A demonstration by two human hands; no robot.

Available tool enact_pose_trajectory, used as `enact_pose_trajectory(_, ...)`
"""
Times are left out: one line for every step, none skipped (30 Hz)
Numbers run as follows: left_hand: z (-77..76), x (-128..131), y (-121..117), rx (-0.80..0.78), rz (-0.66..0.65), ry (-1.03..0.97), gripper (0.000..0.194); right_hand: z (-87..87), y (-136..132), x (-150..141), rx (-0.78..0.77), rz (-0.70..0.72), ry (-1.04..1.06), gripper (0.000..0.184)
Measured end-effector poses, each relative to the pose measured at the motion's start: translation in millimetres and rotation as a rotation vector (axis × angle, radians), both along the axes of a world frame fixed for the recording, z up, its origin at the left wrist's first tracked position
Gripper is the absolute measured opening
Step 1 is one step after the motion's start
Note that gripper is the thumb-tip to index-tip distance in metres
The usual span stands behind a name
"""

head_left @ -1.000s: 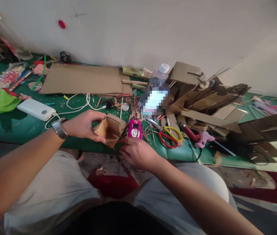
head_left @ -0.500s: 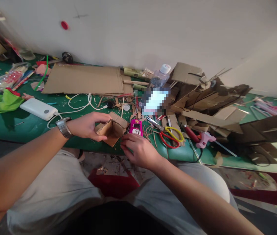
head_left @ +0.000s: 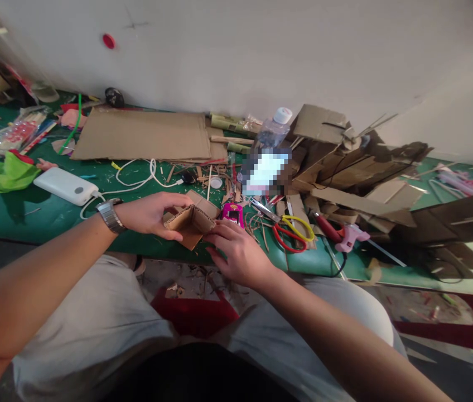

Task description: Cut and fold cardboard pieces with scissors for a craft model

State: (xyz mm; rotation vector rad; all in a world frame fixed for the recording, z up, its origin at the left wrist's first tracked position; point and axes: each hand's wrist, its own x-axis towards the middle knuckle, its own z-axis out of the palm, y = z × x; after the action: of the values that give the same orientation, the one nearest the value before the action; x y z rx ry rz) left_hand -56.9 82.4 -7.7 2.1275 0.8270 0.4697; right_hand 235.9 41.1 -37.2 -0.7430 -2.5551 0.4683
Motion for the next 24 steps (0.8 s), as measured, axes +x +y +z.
enact_pose_trajectory(-2.2, -0.9, 1.1, 0.007, -0.028, 0.012, 0.051, 0.1, -0.3, -0.2, -0.005, -0.003, -0.006, 0.025)
enact_pose_trajectory(-4.6, -1.7, 2.2, 0.011, -0.057, 0.021, 0.052, 0.3, -0.7, -0.4, -0.010, -0.007, -0.013, 0.027)
enact_pose_trajectory(-7.0, -2.5, 3.2, 0.009, -0.081, 0.027, 0.053, 0.5, -1.1, -0.6, -0.016, -0.011, -0.023, 0.029)
enact_pose_trajectory(-9.3, -3.0, 4.2, 0.004, -0.095, 0.030, 0.054, 0.8, -1.5, -0.8, -0.024, -0.015, -0.034, 0.029)
enact_pose_trajectory(-11.4, -3.3, 4.8, -0.003, -0.097, 0.033, 0.055, 1.1, -1.9, -1.0, -0.032, -0.020, -0.045, 0.030)
enact_pose_trajectory(-13.0, -3.4, 5.2, -0.008, -0.090, 0.038, 0.056, 1.3, -2.2, -1.1, -0.040, -0.024, -0.054, 0.030)
enact_pose_trajectory(-14.3, -3.0, 5.3, -0.010, -0.081, 0.043, 0.057, 1.5, -2.4, -1.2, -0.046, -0.025, -0.061, 0.030)
enact_pose_trajectory(-15.2, -2.4, 5.1, -0.009, -0.074, 0.045, 0.058, 1.7, -2.6, -1.3, -0.050, -0.027, -0.069, 0.030)
enact_pose_trajectory(-16.0, -1.4, 4.6, -0.005, -0.068, 0.043, 0.058, 1.8, -2.8, -1.4, -0.054, -0.028, -0.077, 0.031)
enact_pose_trajectory(-16.6, -0.1, 4.0, -0.002, -0.061, 0.041, 0.059, 1.9, -3.0, -1.6, -0.057, -0.028, -0.085, 0.031)
enact_pose_trajectory(-17.3, 1.3, 3.3, -0.003, -0.055, 0.039, 0.060, 2.0, -3.2, -1.7, -0.061, -0.029, -0.096, 0.031)
enact_pose_trajectory(-18.2, 2.8, 2.5, -0.008, -0.049, 0.038, 0.061, 2.1, -3.5, -1.9, -0.067, -0.031, -0.108, 0.031)
enact_pose_trajectory(-19.2, 4.2, 1.7, -0.018, -0.037, 0.036, 0.063, 2.2, -3.9, -2.1, -0.077, -0.034, -0.122, 0.032)
enact_pose_trajectory(-20.6, 5.5, 1.0, -0.030, -0.025, 0.034, 0.066, 2.4, -4.4, -2.2, -0.091, -0.042, -0.138, 0.032)
enact_pose_trajectory(-22.2, 6.5, 0.3, -0.045, -0.014, 0.032, 0.068, 2.5, -4.9, -2.3, -0.108, -0.052, -0.156, 0.033)
enact_pose_trajectory(-24.1, 7.3, -0.4, -0.059, -0.006, 0.026, 0.071, 2.6, -5.5, -2.4, -0.126, -0.065, -0.173, 0.034)
enact_pose_trajectory(-26.3, 7.8, -1.1, -0.073, 0.003, 0.022, 0.072, 2.6, -6.0, -2.5, -0.141, -0.078, -0.187, 0.035)
enact_pose_trajectory(-28.6, 8.2, -1.9, -0.086, 0.015, 0.019, 0.073, 2.5, -6.6, -2.7, -0.153, -0.088, -0.194, 0.036)
enact_pose_trajectory(-31.0, 8.6, -2.9, -0.098, 0.030, 0.013, 0.072, 2.4, -7.1, -3.0, -0.160, -0.094, -0.197, 0.037)
enact_pose_trajectory(-33.5, 9.2, -4.1, -0.109, 0.047, 0.005, 0.072, 2.2, -7.7, -3.4, -0.163, -0.098, -0.197, 0.038)
enact_pose_trajectory(-36.0, 10.2, -5.5, -0.117, 0.074, -0.007, 0.070, 2.0, -8.3, -3.8, -0.165, -0.099, -0.196, 0.038)
enact_pose_trajectory(-38.3, 11.9, -7.1, -0.120, 0.103, -0.024, 0.068, 1.9, -8.9, -4.3, -0.167, -0.102, -0.198, 0.039)
enact_pose_trajectory(-40.5, 14.2, -8.9, -0.121, 0.135, -0.047, 0.066, 1.8, -9.5, -4.8, -0.170, -0.105, -0.203, 0.040)
enact_pose_trajectory(-42.4, 17.1, -10.8, -0.124, 0.163, -0.075, 0.064, 1.9, -10.0, -5.2, -0.177, -0.110, -0.210, 0.041)
